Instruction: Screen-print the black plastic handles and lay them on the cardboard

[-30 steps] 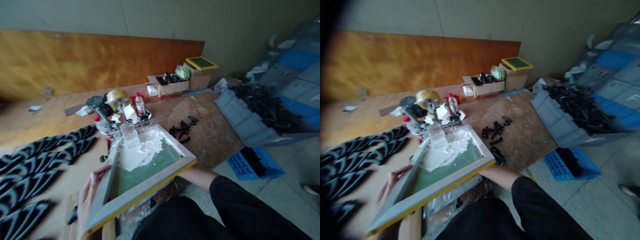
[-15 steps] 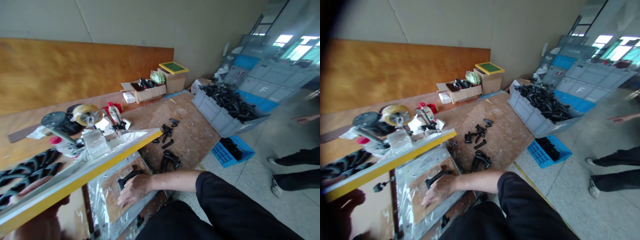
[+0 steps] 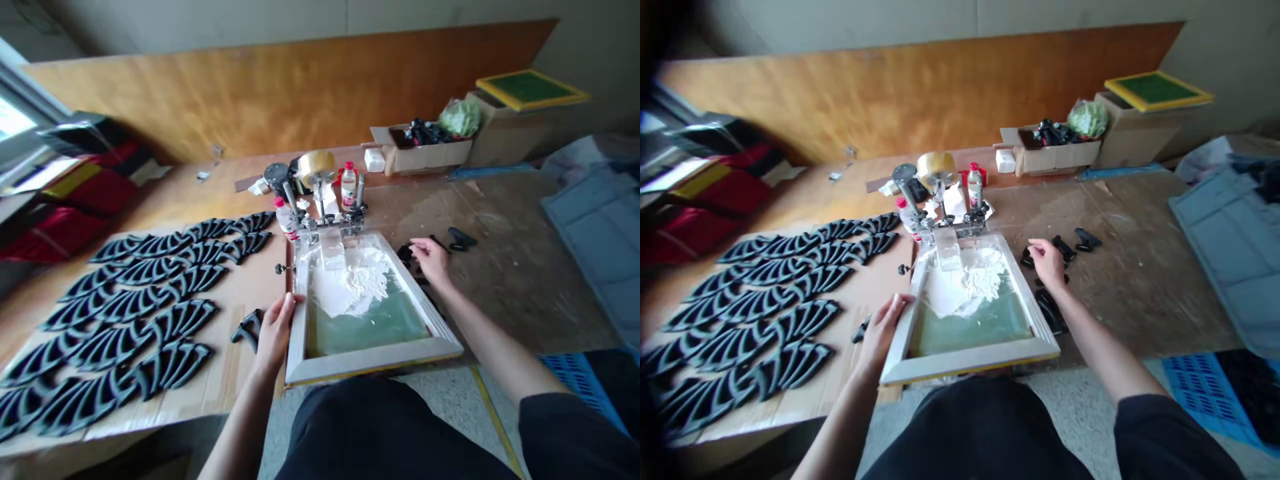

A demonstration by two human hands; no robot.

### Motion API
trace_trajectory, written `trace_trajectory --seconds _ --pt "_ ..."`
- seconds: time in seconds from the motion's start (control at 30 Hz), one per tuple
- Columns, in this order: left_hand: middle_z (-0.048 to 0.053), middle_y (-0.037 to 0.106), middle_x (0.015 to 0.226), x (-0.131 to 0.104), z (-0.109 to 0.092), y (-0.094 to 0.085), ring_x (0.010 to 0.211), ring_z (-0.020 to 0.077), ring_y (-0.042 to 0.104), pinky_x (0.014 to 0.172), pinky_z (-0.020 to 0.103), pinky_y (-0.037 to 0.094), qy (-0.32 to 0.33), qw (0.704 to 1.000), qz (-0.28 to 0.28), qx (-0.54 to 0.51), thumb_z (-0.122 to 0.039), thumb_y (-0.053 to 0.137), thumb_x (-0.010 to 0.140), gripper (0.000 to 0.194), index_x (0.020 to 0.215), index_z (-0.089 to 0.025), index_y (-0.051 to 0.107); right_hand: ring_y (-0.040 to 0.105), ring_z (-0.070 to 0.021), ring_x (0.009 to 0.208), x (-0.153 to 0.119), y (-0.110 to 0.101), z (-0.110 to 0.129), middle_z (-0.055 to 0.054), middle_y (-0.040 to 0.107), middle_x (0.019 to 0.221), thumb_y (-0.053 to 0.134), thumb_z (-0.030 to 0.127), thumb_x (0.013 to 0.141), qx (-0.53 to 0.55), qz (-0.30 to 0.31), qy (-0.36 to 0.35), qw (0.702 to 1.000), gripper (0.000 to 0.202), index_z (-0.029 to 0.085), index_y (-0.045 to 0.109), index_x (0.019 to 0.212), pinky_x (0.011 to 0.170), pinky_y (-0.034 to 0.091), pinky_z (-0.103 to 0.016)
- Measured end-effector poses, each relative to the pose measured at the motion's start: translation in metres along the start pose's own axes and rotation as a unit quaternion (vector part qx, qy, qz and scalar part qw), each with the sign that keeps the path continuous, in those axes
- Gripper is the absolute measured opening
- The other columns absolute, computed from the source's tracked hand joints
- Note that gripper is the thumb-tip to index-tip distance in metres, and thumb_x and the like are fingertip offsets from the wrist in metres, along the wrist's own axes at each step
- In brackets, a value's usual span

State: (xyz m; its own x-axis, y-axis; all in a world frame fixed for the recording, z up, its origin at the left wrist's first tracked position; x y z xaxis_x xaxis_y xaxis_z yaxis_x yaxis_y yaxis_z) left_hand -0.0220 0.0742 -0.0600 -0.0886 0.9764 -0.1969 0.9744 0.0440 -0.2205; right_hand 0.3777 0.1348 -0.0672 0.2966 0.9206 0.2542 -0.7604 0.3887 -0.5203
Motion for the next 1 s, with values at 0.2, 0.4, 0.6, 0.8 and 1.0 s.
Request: trace_trajectory --seconds 0.2,0.4,0.6,0.8,1.0 --pt "-0.007 0.044 0.062 0.007 0.077 0.026 0.050 0.0076 0.034 0.049 0.019 0.028 -0.022 0.997 0.045 0.060 -0.055 0.053 0.084 0.065 0.140 -0.023 0.044 0.045 -0.0301 0.124 -0.006 0.100 0.122 -0.013 0.046 0.141 0.071 0.025 0.076 -0.135 0.105 -0.268 0.948 0.056 0.018 0.054 0.128 0.101 0.042 -0.047" --pt "-0.007 0.040 0.060 0.024 0.114 0.029 0.051 0.0099 0.038 0.050 0.020 0.030 -0.035 0.993 0.037 0.105 -0.054 0.048 0.085 0.065 0.141 -0.021 0.042 0.057 -0.0239 0.097 -0.031 0.171 0.136 -0.008 0.065 0.099 0.069 0.022 0.080 -0.284 0.261 -0.272 0.882 0.024 0.018 0.060 0.102 0.081 0.045 -0.034" --pt "-0.004 0.053 0.065 0.026 0.118 0.026 0.055 0.0120 0.047 0.054 0.022 0.037 -0.042 0.991 0.038 0.119 -0.053 0.050 0.085 0.059 0.135 -0.022 0.050 0.056 -0.0199 0.085 -0.100 0.163 0.129 -0.005 0.064 0.082 0.052 0.010 0.087 -0.279 0.318 -0.408 0.809 0.012 0.017 0.061 0.084 0.070 0.039 -0.029" --pt "-0.001 0.059 0.070 0.025 0.116 0.023 0.058 0.0132 0.052 0.057 0.024 0.041 -0.042 0.991 0.020 0.125 -0.051 0.052 0.084 0.056 0.133 -0.023 0.053 0.053 -0.0179 0.079 -0.133 0.141 0.133 -0.003 0.062 0.076 0.055 0.011 0.084 -0.207 0.380 -0.494 0.754 0.011 0.018 0.060 0.077 0.067 0.035 -0.028" --pt "-0.001 0.059 0.068 0.024 0.113 0.022 0.059 0.0135 0.053 0.057 0.024 0.041 -0.045 0.990 0.019 0.132 -0.051 0.053 0.083 0.057 0.131 -0.021 0.054 0.053 -0.0199 0.085 -0.124 0.140 0.129 -0.006 0.063 0.084 0.051 0.009 0.087 -0.212 0.269 -0.465 0.817 0.014 0.016 0.062 0.085 0.070 0.037 -0.030"
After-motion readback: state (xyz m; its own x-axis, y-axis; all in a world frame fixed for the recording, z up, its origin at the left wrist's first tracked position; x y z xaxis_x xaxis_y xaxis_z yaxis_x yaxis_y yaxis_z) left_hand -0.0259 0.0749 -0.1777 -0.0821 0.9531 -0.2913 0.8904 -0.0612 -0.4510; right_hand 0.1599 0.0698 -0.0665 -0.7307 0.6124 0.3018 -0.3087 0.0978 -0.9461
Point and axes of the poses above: each hand's wrist, its own x-axis towards the middle knuckle, its own y-axis out of the palm, z = x × y, the point moved 9 cm from there along x, towards the middle knuckle
